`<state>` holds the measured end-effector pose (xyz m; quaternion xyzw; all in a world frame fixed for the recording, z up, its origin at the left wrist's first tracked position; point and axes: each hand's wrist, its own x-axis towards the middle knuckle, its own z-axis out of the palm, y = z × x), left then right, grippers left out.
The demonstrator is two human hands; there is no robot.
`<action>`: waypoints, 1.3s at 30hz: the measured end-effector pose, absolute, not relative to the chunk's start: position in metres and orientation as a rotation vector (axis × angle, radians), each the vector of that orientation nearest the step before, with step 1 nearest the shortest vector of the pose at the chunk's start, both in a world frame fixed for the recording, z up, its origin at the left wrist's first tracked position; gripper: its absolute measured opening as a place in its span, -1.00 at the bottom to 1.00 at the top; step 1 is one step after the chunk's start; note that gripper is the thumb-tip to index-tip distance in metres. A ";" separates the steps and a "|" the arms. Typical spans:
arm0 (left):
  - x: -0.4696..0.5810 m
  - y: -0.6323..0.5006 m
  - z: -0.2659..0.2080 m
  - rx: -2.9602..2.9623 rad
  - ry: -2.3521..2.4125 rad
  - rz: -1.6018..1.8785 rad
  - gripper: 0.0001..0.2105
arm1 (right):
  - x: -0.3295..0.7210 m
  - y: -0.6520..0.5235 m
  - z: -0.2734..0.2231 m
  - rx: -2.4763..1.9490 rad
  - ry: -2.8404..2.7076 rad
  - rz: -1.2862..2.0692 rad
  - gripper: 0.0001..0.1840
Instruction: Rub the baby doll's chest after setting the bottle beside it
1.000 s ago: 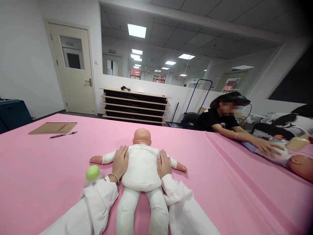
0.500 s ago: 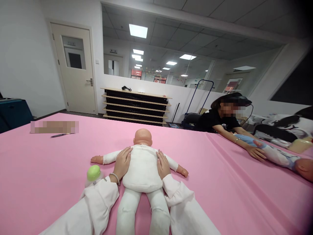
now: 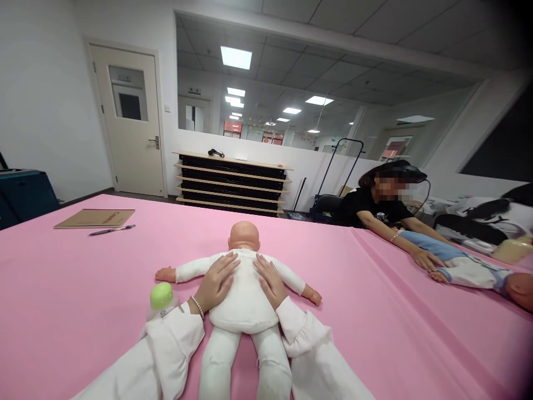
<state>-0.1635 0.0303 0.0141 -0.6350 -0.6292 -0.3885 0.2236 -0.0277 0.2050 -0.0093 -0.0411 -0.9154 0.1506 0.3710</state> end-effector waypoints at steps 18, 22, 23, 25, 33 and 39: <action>-0.167 0.038 0.010 -1.593 -2.255 -1.075 -0.61 | -0.028 0.205 -0.011 -0.522 -2.489 0.447 -0.46; -0.178 0.044 0.002 -1.213 -2.300 -1.189 -0.59 | -0.028 0.208 -0.015 -0.829 -2.315 0.379 -0.43; -0.180 0.044 0.000 -1.142 -2.271 -1.206 -0.58 | -0.028 0.210 -0.016 -0.894 -2.246 0.352 -0.43; -0.181 0.044 -0.001 -1.062 -2.171 -1.231 -0.58 | -0.029 0.213 -0.020 -0.950 -2.104 0.308 -0.41; -0.164 0.032 0.012 -1.622 -1.769 -1.127 -0.57 | -0.025 0.207 -0.015 -0.043 -2.176 0.333 -0.46; -0.160 0.030 0.023 -2.030 -1.899 -0.752 -0.60 | -0.020 0.203 -0.003 0.078 -2.564 0.371 -0.48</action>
